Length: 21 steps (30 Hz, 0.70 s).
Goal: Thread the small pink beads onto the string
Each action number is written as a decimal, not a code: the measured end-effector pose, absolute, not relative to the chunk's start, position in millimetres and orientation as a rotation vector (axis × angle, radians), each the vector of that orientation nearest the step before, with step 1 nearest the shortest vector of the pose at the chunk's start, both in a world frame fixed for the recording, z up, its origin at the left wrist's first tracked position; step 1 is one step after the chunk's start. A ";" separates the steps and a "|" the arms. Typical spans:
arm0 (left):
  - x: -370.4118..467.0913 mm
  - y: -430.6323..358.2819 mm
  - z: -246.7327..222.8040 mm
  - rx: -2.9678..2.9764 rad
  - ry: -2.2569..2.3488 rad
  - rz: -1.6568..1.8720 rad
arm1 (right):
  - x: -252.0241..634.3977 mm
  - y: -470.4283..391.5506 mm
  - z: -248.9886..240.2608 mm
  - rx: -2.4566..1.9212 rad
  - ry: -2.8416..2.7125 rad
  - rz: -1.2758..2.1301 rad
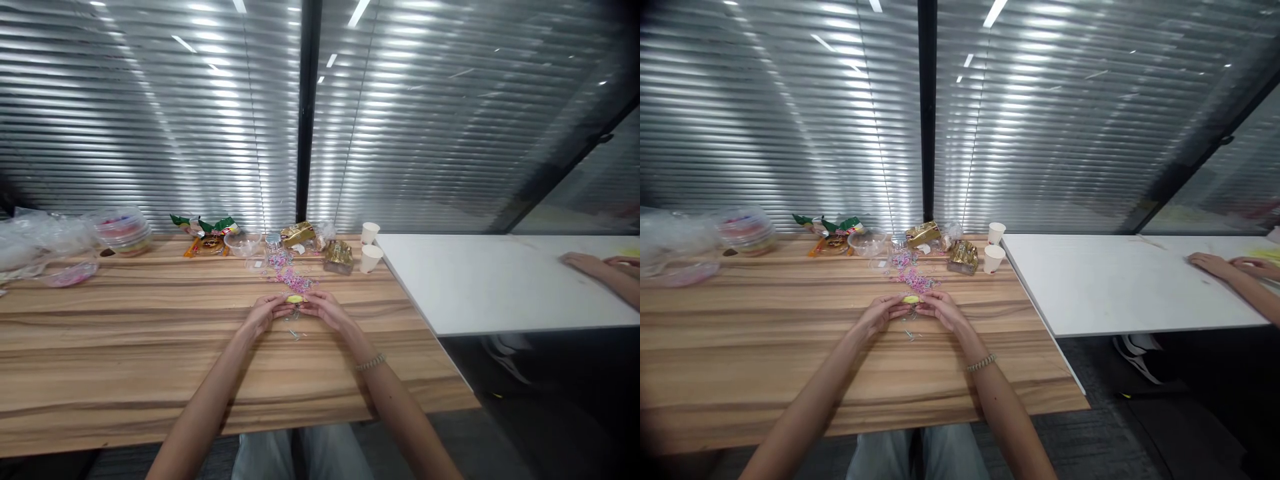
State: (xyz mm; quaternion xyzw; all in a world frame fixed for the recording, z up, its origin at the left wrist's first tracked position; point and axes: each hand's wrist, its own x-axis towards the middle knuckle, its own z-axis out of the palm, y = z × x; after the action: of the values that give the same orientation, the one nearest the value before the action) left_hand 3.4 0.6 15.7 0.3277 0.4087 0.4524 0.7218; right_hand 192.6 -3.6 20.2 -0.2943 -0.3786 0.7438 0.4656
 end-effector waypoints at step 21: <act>1.4 0.8 14.7 0.734 0.903 1.022 | 195.5 -4.2 19.9 -0.745 -1.050 1.746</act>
State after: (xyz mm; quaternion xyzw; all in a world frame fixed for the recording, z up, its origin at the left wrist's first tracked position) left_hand 1.4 0.8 14.7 0.3315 0.4075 0.4615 0.7149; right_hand 195.5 -4.2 19.9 -0.3038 -0.4281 0.7115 0.4671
